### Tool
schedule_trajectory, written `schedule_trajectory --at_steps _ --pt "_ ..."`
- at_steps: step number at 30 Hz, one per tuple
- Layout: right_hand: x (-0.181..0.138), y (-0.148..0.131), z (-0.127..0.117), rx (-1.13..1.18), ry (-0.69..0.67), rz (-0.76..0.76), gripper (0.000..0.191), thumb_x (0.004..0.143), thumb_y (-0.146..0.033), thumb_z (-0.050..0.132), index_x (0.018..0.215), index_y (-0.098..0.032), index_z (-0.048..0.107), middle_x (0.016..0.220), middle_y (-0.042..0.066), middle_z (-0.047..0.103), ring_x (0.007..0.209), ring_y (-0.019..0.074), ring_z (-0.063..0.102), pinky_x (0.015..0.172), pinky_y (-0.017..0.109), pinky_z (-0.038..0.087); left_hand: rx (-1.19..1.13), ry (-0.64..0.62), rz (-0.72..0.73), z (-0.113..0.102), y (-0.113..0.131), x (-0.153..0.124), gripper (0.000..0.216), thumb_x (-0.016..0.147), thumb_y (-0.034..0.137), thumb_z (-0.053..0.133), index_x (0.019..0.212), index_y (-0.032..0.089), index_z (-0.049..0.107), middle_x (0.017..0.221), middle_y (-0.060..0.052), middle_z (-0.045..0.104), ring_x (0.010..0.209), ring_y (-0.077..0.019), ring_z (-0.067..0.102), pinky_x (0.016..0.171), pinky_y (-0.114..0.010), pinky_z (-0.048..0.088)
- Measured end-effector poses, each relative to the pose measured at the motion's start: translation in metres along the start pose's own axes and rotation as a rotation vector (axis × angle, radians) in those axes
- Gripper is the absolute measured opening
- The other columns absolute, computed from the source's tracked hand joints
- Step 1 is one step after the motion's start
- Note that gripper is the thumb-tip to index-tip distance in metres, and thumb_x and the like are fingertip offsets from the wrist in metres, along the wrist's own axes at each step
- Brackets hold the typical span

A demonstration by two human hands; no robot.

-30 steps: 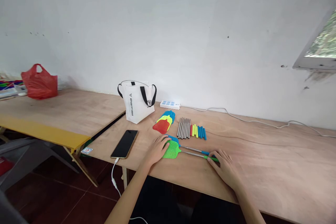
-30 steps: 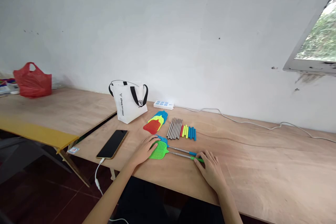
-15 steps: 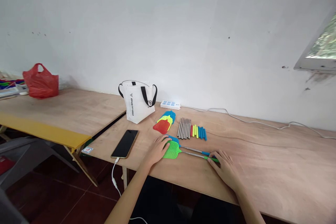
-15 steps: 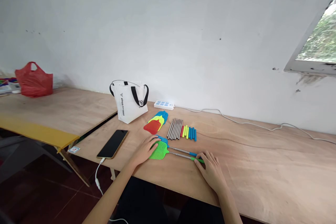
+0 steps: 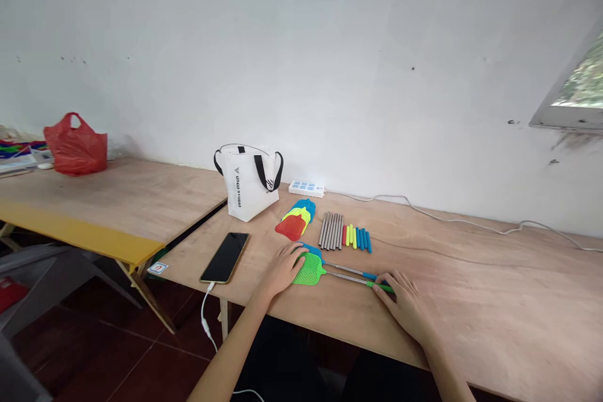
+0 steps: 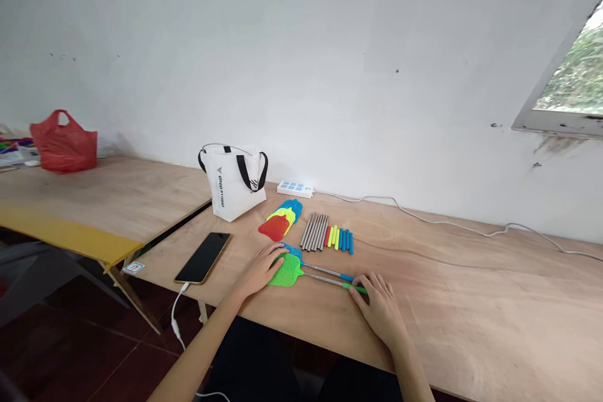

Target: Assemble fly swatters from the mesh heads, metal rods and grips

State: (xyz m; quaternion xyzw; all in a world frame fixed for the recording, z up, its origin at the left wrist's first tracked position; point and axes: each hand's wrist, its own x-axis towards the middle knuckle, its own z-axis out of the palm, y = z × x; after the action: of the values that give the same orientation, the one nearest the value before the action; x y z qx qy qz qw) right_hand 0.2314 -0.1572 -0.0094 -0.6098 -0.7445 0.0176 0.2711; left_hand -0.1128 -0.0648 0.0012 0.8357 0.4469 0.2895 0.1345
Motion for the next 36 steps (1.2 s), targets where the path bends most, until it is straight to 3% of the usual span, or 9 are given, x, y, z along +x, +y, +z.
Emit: schedule_trajectory --at_steps 36 --pt "0.0009 0.0009 0.0009 0.028 -0.016 0.011 0.036 0.101 -0.059 0.041 0.097 -0.031 0.064 0.108 0.004 0.066 0.105 0.0263 0.061 0.09 0.042 0.045 0.033 0.016 0.019 -0.0033 0.0036 -0.0004 0.036 0.105 0.036 0.034 0.127 0.027 0.062 0.137 -0.005 0.059 0.129 -0.0232 0.055 0.113 -0.044 0.047"
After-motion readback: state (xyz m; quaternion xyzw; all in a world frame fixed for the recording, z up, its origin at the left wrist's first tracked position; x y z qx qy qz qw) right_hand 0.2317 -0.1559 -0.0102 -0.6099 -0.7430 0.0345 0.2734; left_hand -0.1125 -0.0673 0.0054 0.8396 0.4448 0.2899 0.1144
